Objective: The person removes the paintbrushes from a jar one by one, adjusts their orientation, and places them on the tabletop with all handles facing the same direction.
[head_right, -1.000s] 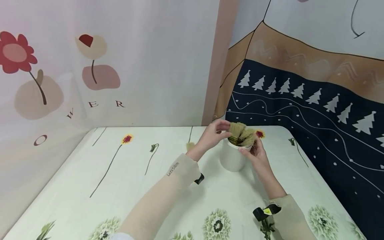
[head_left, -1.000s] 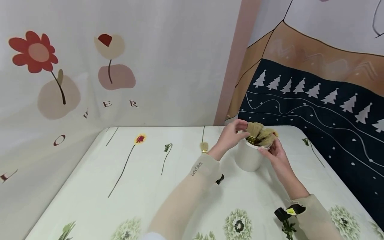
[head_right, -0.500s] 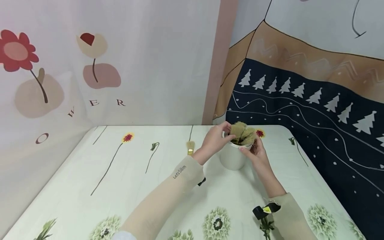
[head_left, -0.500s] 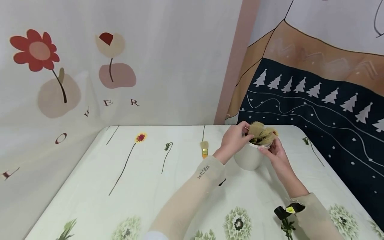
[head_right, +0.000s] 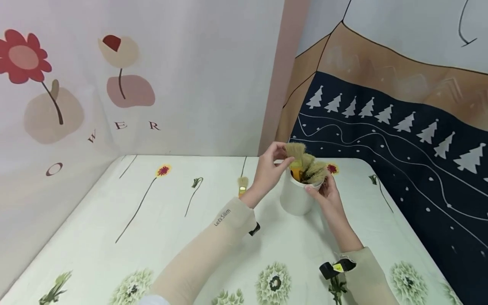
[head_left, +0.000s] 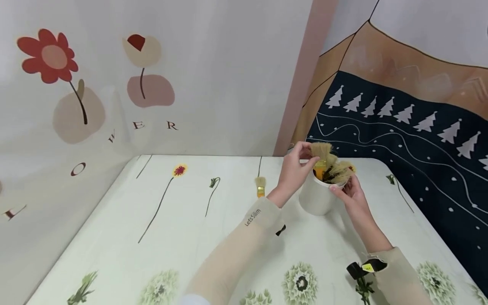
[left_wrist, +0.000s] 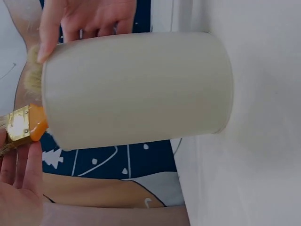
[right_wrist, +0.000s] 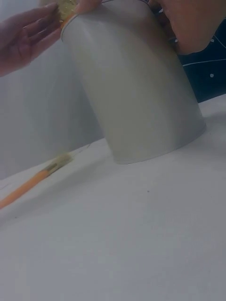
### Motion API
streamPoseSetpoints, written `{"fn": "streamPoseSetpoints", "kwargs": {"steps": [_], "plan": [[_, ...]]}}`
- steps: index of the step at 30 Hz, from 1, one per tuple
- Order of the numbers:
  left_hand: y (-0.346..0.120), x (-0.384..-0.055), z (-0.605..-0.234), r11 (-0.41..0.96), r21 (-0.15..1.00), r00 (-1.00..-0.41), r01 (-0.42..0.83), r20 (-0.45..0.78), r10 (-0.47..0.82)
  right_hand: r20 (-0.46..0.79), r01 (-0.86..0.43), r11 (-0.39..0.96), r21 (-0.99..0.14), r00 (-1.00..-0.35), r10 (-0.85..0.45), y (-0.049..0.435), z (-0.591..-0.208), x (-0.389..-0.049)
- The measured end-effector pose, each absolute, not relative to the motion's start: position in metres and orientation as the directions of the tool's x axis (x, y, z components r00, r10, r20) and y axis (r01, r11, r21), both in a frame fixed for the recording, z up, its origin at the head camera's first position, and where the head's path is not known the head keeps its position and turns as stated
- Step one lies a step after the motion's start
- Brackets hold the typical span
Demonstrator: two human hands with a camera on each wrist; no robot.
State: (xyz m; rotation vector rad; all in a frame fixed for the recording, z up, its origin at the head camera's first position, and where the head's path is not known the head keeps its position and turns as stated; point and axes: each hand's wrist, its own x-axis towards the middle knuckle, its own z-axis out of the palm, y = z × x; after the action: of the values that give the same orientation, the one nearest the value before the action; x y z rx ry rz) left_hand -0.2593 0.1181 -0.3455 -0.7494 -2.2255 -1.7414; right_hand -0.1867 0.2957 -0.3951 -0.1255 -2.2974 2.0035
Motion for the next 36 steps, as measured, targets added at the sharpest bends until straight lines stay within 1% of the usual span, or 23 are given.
{"fn": "streamPoseSetpoints", "kwargs": {"steps": [3, 9, 20, 26, 33, 36], "plan": [[0.113, -0.261, -0.337, 0.116, 0.832, -0.831, 0.542, 0.51, 0.22, 0.03, -0.014, 0.132, -0.991, -0.993, 0.117, 0.295, -0.392, -0.189], [0.108, -0.26, -0.328, 0.07, 0.824, -0.818, 0.562, 0.541, 0.195, 0.019, -0.001, 0.141, -0.99, -0.992, 0.128, 0.297, -0.391, -0.185], [0.102, -0.261, -0.326, 0.035, 0.847, -0.837, 0.531, 0.517, 0.18, 0.011, 0.006, 0.123, -0.992, -0.991, 0.134, 0.297, -0.393, -0.185], [0.091, -0.262, -0.315, -0.005, 0.843, -0.831, 0.539, 0.532, 0.162, 0.002, 0.015, 0.132, -0.991, -0.992, 0.129, 0.295, -0.393, -0.185], [0.072, -0.265, -0.301, -0.099, 0.831, -0.819, 0.548, 0.557, 0.138, 0.004, 0.014, 0.133, -0.991, -0.991, 0.131, 0.293, -0.392, -0.185], [0.062, -0.267, -0.297, -0.103, 0.825, -0.817, 0.555, 0.564, 0.119, 0.012, 0.004, 0.126, -0.992, -0.992, 0.127, 0.293, -0.392, -0.185]]}}
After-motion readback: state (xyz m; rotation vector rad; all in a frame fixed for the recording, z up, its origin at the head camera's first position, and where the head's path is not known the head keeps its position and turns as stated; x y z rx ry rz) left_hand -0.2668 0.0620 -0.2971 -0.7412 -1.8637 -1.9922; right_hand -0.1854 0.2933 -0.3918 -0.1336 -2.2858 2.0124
